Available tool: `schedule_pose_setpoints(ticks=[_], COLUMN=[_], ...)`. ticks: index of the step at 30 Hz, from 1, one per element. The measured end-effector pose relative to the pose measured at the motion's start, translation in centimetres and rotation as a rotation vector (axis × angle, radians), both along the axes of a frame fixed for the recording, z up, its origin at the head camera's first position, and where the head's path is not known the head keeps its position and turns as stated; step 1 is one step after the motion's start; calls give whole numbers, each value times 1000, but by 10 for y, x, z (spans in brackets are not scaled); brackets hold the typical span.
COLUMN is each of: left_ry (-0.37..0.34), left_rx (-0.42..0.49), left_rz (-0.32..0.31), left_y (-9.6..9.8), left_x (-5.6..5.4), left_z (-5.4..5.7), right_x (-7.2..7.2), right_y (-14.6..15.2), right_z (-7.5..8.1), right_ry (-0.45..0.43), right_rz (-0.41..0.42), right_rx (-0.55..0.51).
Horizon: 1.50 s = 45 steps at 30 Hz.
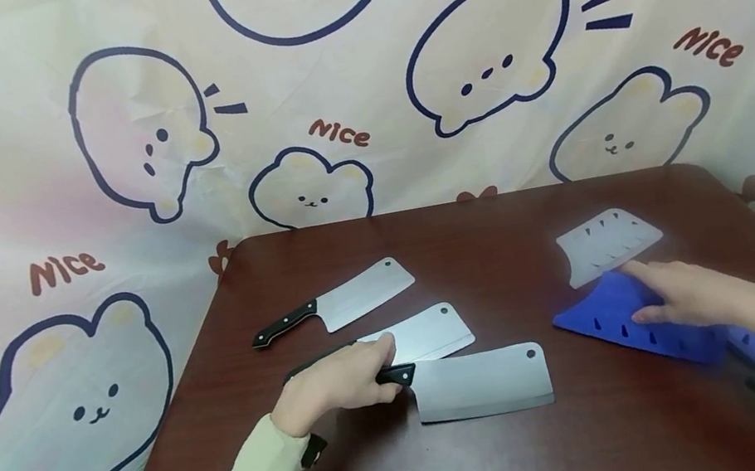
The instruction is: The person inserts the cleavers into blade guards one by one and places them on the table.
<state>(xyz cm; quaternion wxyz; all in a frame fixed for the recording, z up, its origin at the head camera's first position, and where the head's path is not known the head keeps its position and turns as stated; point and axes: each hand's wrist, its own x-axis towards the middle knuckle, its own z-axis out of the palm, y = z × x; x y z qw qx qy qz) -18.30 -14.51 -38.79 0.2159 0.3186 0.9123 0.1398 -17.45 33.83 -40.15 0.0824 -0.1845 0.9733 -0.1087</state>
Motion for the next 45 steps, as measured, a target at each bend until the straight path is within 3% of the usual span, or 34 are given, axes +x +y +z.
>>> schedule_pose_setpoints(ticks=[7, 10, 14, 24, 29, 31, 35, 45], left_ry=[-1, 11, 30, 103, 126, 133, 169, 140], left_rx=[27, 46, 91, 230, 300, 338, 394, 552], left_rz=[11, 8, 24, 102, 179, 194, 163, 157], left_y=[-1, 0, 0, -6, -16, -18, -23, -31], left_x=[-3, -5, -9, -15, -16, -17, -18, -22], left_z=[12, 18, 31, 64, 76, 80, 87, 93], right_x=[2, 2, 2, 5, 8, 8, 7, 7], right_y=[8, 9, 7, -8, -12, -15, -20, -24], right_z=[10, 15, 30, 73, 83, 86, 91, 104], right_ry=[154, 220, 210, 154, 106, 116, 148, 236], right_rz=[142, 161, 110, -119, -149, -146, -168, -241], right_rx=[-20, -38, -72, -205, -254, -271, -310, -360])
